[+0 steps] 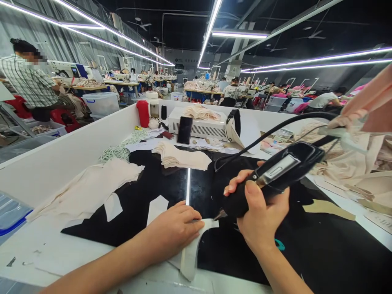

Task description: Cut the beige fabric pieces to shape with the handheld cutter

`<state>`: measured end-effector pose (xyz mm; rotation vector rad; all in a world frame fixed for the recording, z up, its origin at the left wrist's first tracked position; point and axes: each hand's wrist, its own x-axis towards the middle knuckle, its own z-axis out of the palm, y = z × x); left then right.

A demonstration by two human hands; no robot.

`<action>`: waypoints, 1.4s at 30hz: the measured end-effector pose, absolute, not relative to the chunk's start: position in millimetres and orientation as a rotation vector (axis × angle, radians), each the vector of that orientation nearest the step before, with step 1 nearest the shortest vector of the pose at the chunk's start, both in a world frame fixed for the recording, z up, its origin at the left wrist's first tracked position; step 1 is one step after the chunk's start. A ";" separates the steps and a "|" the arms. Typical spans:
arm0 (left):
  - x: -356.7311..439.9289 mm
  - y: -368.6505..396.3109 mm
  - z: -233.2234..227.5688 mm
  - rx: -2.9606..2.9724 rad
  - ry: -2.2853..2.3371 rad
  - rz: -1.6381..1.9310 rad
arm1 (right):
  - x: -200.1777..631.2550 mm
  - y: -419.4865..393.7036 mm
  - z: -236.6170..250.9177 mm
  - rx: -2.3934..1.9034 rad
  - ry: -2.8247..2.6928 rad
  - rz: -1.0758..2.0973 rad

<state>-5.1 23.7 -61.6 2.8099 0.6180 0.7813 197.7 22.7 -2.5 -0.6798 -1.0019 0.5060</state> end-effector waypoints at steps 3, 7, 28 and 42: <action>-4.9 23.1 -63.2 2.811 0.637 0.763 | 191.0 25.8 -4.1 -0.678 -1.014 0.531; -3.6 22.3 -64.6 2.820 0.649 0.758 | 186.7 27.1 -8.1 -0.688 -1.014 0.553; -4.3 20.8 -63.0 2.802 0.637 0.793 | 199.9 24.8 -4.3 -0.729 -0.981 0.479; -5.6 22.5 -64.8 2.827 0.634 0.745 | 187.8 9.2 -2.3 -0.670 -0.985 0.558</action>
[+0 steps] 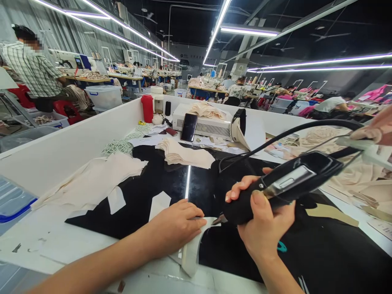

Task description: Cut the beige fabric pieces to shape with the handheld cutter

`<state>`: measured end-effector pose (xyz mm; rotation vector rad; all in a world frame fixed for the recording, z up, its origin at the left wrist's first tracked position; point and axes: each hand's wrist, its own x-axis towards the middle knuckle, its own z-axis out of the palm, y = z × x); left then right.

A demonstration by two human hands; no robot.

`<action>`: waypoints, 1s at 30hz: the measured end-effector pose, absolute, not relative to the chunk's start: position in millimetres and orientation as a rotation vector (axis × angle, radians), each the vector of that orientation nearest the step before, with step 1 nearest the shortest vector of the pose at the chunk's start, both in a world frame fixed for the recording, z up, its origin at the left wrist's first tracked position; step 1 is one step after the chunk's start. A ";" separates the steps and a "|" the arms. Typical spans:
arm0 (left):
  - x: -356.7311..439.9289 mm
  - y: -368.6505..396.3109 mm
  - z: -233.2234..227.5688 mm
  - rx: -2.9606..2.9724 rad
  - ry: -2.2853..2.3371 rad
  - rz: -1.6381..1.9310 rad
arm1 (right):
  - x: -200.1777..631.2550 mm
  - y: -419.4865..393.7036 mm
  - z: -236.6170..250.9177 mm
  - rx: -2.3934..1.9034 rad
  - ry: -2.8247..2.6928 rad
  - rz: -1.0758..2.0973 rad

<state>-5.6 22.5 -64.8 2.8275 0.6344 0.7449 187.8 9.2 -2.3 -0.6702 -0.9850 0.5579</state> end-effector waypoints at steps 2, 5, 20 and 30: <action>-5.2 22.7 -64.4 2.828 0.624 0.760 | 187.6 9.8 -4.1 -0.670 -0.997 0.564; -4.8 22.7 -62.4 2.826 0.622 0.767 | 186.6 9.8 -5.3 -0.678 -1.004 0.563; -4.3 24.0 -63.5 2.820 0.617 0.786 | 197.5 9.3 -2.7 -0.711 -0.963 0.508; -8.4 14.5 -56.1 2.937 0.766 0.731 | 198.3 4.9 -6.7 -0.730 -0.965 0.496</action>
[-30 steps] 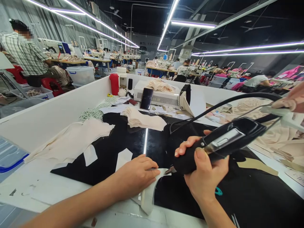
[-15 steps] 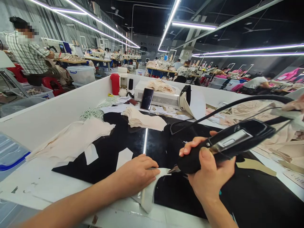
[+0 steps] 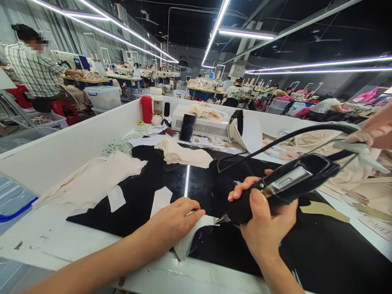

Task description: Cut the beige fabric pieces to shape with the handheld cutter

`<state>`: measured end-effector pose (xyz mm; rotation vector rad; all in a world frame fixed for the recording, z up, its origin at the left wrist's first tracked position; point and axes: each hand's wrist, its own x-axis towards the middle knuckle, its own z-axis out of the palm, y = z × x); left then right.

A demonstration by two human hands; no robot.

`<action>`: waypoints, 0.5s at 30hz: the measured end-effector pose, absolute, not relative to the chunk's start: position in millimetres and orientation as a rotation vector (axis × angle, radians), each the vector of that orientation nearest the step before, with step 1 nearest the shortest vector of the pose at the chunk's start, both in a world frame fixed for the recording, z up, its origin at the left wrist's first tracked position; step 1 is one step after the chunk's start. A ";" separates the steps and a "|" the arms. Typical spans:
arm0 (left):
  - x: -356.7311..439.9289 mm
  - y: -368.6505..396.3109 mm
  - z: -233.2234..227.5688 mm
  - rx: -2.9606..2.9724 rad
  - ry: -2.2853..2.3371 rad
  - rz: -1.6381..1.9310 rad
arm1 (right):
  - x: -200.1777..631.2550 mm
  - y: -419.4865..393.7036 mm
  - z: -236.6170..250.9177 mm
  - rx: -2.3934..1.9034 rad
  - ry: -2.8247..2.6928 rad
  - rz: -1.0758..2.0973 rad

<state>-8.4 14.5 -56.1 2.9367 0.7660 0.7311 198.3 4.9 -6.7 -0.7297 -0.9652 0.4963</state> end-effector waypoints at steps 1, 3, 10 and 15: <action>-8.7 12.8 -55.3 2.939 0.770 0.704 | 198.5 3.1 -7.3 -0.733 -0.966 0.494; -8.7 10.4 -53.3 2.922 0.777 0.629 | 198.2 -0.8 -8.1 -0.738 -0.968 0.487; -8.5 10.3 -46.6 2.795 0.842 0.404 | 192.0 -10.8 -7.6 -0.732 -0.964 0.452; -11.4 9.5 -46.7 2.781 0.866 0.329 | 190.2 -15.0 -7.9 -0.718 -0.976 0.435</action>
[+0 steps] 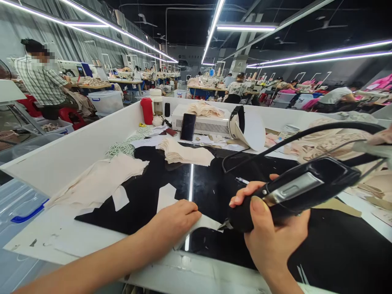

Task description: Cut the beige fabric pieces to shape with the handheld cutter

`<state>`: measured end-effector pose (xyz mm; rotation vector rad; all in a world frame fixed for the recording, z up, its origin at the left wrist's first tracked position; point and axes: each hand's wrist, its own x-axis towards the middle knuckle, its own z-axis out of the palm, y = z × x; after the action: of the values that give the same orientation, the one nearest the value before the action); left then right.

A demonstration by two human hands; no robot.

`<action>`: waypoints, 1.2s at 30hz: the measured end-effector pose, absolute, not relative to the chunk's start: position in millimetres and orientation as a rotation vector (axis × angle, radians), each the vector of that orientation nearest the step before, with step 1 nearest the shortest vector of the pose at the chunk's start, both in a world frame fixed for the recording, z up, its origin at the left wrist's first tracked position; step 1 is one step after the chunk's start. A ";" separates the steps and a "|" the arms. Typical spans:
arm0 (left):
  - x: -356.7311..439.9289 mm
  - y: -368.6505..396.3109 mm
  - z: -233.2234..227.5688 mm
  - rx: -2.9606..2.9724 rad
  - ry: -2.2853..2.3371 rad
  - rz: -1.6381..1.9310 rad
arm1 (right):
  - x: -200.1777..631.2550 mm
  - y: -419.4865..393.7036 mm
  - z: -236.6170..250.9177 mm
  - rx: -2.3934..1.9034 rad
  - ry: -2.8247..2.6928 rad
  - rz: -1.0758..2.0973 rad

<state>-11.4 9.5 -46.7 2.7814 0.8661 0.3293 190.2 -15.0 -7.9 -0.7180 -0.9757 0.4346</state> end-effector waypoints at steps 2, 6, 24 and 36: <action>-13.1 9.1 -45.0 2.782 0.871 0.313 | 189.6 -16.4 -8.3 -0.711 -0.981 0.441; -15.7 8.3 -39.7 2.821 0.872 0.336 | 186.9 -19.0 -8.8 -0.705 -0.983 0.446; 5.8 -21.2 -64.3 3.198 0.989 0.518 | 179.5 -28.0 -10.6 -0.737 -0.943 0.463; 8.9 -28.5 -79.6 3.200 1.044 0.659 | 181.9 -4.6 1.5 -0.709 -0.910 0.477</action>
<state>8.9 -28.5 -79.6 3.2003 1.0435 0.6591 181.9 -4.6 1.5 -0.7090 -0.9096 0.4773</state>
